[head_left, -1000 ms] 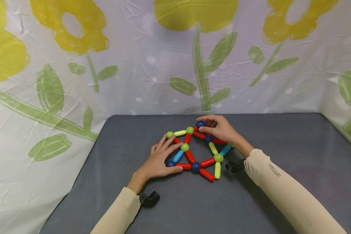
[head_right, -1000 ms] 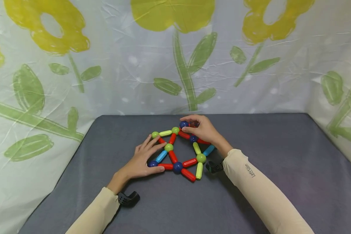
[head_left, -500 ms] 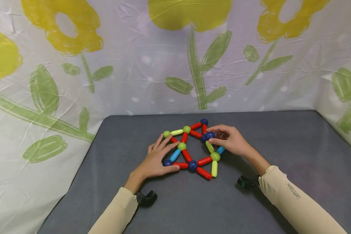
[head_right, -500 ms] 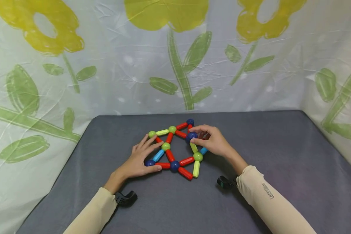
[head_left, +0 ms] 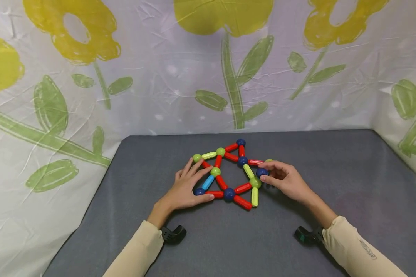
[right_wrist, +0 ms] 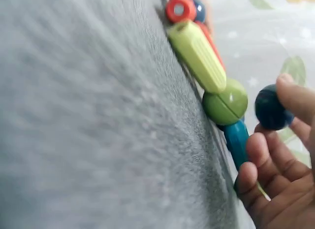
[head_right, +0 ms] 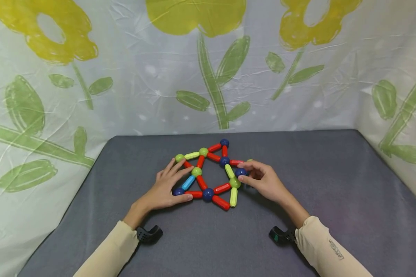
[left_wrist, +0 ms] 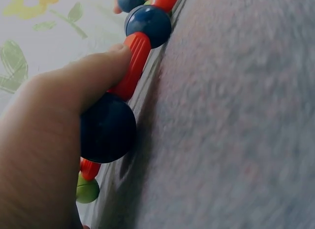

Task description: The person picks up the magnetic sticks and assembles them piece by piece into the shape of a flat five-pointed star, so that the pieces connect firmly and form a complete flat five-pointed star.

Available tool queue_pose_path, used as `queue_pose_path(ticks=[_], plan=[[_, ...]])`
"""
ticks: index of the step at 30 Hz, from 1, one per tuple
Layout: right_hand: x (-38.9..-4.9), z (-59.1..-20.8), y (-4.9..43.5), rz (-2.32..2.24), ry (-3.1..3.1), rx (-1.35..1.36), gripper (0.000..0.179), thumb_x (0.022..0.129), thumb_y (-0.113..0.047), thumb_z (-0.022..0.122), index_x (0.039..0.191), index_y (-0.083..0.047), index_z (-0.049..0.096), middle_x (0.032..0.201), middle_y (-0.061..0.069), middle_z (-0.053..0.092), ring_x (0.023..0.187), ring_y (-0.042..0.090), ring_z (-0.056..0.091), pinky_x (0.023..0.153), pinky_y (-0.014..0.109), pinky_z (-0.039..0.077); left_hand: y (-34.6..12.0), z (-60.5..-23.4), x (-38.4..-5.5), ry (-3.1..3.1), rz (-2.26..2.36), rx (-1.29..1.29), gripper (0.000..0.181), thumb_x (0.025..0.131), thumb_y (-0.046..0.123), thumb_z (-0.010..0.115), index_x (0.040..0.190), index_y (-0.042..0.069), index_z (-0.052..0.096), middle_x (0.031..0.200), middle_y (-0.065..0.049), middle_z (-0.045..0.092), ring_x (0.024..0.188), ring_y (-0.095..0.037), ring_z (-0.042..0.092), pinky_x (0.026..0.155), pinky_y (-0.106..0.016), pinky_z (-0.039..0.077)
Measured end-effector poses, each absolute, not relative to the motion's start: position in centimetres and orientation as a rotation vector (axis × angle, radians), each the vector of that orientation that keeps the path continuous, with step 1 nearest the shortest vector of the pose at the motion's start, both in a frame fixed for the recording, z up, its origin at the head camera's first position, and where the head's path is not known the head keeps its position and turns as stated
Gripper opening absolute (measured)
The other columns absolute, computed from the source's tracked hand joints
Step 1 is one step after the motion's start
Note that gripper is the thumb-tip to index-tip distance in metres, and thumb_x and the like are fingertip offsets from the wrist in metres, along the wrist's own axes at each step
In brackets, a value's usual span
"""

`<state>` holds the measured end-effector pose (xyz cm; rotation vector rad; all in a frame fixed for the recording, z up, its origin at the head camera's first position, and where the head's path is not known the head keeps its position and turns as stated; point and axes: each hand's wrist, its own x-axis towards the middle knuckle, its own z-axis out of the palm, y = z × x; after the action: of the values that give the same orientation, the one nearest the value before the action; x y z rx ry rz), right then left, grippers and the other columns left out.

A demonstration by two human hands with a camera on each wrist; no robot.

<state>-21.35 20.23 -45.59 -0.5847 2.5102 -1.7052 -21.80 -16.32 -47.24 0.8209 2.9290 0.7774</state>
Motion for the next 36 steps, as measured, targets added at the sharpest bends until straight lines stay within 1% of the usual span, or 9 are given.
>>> queue_pose_path(ticks=[5, 11, 16, 20, 23, 26, 30, 33, 36], plan=[[-20.5, -46.4, 20.9, -1.753, 2.470, -0.580, 0.032, 0.095, -0.016, 0.072, 0.125, -0.008, 0.066, 0.100, 0.005, 0.066, 0.080, 0.014, 0.061, 0.069, 0.025, 0.053, -15.8, -47.2, -21.6, 2.930, 0.764, 0.773, 0.089, 0.086, 0.069, 0.066, 0.160, 0.037, 0.029, 0.173, -0.001, 0.010, 0.160, -0.033, -0.007, 0.117, -0.066, 0.013], [-19.7, -46.8, 21.3, -1.736, 2.455, -0.599, 0.031, 0.093, -0.014, 0.074, 0.122, -0.008, 0.066, 0.091, 0.005, 0.062, 0.076, 0.014, 0.057, 0.064, 0.025, 0.048, -15.6, -47.3, -21.7, 2.932, 0.770, 0.739, 0.088, 0.085, 0.071, 0.064, 0.160, 0.040, 0.029, 0.173, 0.002, 0.010, 0.160, -0.030, -0.008, 0.117, -0.064, 0.013], [-19.5, -47.2, 21.3, -1.713, 2.437, -0.703, 0.030, 0.092, -0.011, 0.075, 0.121, -0.009, 0.066, 0.093, 0.004, 0.062, 0.076, 0.015, 0.057, 0.063, 0.026, 0.046, -15.8, -47.2, -21.8, 2.948, 0.786, 0.709, 0.082, 0.088, 0.069, 0.063, 0.158, 0.039, 0.034, 0.173, 0.003, 0.011, 0.160, -0.033, -0.003, 0.116, -0.065, 0.014], [-19.3, -47.4, 21.1, -1.705, 2.438, -0.772, 0.031, 0.091, -0.009, 0.076, 0.120, -0.009, 0.067, 0.094, 0.004, 0.064, 0.078, 0.014, 0.057, 0.064, 0.026, 0.046, -16.0, -47.3, -21.9, 2.987, 0.799, 0.664, 0.075, 0.091, 0.065, 0.061, 0.156, 0.035, 0.040, 0.172, 0.000, 0.016, 0.160, -0.035, 0.003, 0.115, -0.066, 0.015], [-19.2, -47.5, 20.8, -1.692, 2.439, -0.818, 0.031, 0.090, -0.009, 0.077, 0.119, -0.010, 0.068, 0.096, 0.004, 0.065, 0.080, 0.013, 0.058, 0.066, 0.025, 0.047, -16.1, -47.3, -22.0, 3.028, 0.814, 0.662, 0.071, 0.094, 0.061, 0.061, 0.156, 0.033, 0.041, 0.171, -0.004, 0.020, 0.159, -0.037, 0.007, 0.114, -0.067, 0.017], [-19.0, -47.7, 20.4, -1.656, 2.456, -0.871, 0.031, 0.089, -0.009, 0.078, 0.118, -0.012, 0.068, 0.099, 0.004, 0.067, 0.082, 0.013, 0.058, 0.069, 0.024, 0.048, -15.9, -47.1, -21.9, 3.066, 0.834, 0.717, 0.066, 0.096, 0.054, 0.062, 0.155, 0.031, 0.043, 0.169, -0.006, 0.025, 0.158, -0.038, 0.012, 0.112, -0.066, 0.020], [-18.6, -47.9, 19.8, -1.614, 2.475, -0.910, 0.034, 0.087, -0.011, 0.081, 0.118, -0.013, 0.068, 0.104, 0.003, 0.069, 0.084, 0.015, 0.059, 0.073, 0.025, 0.049, -14.6, -46.4, -21.4, 3.081, 0.844, 0.893, 0.057, 0.096, 0.045, 0.068, 0.148, 0.028, 0.052, 0.166, -0.009, 0.032, 0.156, -0.041, 0.017, 0.109, -0.065, 0.025], [-18.4, -47.9, 19.4, -1.602, 2.476, -0.886, 0.037, 0.085, -0.015, 0.083, 0.119, -0.015, 0.068, 0.105, 0.001, 0.068, 0.085, 0.016, 0.059, 0.074, 0.025, 0.050, -13.1, -46.0, -20.8, 3.050, 0.815, 1.034, 0.050, 0.094, 0.041, 0.071, 0.141, 0.030, 0.058, 0.165, -0.008, 0.034, 0.156, -0.040, 0.017, 0.108, -0.064, 0.027], [-18.2, -47.9, 18.9, -1.593, 2.486, -0.877, 0.037, 0.083, -0.018, 0.086, 0.115, -0.018, 0.068, 0.102, -0.002, 0.068, 0.084, 0.016, 0.059, 0.074, 0.025, 0.049, -11.6, -45.7, -20.1, 3.007, 0.756, 1.120, 0.046, 0.094, 0.042, 0.072, 0.138, 0.034, 0.059, 0.165, -0.008, 0.032, 0.157, -0.038, 0.015, 0.110, -0.064, 0.026]])
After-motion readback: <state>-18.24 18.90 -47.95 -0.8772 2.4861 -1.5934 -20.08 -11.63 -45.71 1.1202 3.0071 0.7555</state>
